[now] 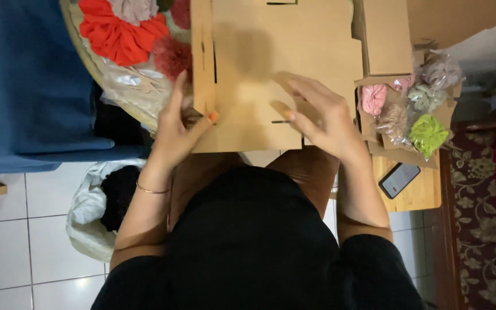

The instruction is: Assembling small cardboard boxes by folding them and adding decorative green filler.

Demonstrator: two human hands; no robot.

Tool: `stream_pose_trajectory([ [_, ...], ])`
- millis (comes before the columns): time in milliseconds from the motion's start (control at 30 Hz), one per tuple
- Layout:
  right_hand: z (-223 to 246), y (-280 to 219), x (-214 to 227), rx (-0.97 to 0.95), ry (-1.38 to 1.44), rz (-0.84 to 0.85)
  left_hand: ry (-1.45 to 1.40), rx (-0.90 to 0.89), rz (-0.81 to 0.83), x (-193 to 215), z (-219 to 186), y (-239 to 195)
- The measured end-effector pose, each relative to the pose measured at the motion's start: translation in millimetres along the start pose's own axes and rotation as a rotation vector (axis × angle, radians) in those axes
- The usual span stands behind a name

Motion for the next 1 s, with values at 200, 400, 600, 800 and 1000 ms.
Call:
stream_pose_trajectory([
  [200, -8.0, -51.8, -19.8, 0.060, -0.489, 0.117, -0.138, 0.088, -0.388, 7.5, 69.3, 9.1],
  [400, -3.7, -58.9, -61.7, 0.149, -0.859, 0.148, -0.389, 0.104, -0.406, 7.4, 33.6, -16.7],
  [600, 3.8, -54.2, -63.7, 0.207, -0.773, 0.211, -0.864, 0.238, -0.502, 26.1, 181.2, -43.6],
  [800, 9.1, -19.8, -38.3, 0.114, -0.417, 0.302, -0.929, 0.282, -0.442, 7.4, 91.2, -44.5],
  [1000, -31.8, 0.5, -47.7, -0.183, -0.044, 0.195, -0.899, 0.309, -0.242, 13.7, 111.8, -46.0],
])
Point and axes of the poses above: each hand's wrist, its own y-axis towards the middle knuckle, its own x-axis out of the back of the hand, z = x × y, the point moved 2 cm from there along y, towards the middle knuckle, and after that the axes turned 5 degrees about -y, right-handed, at the moved point
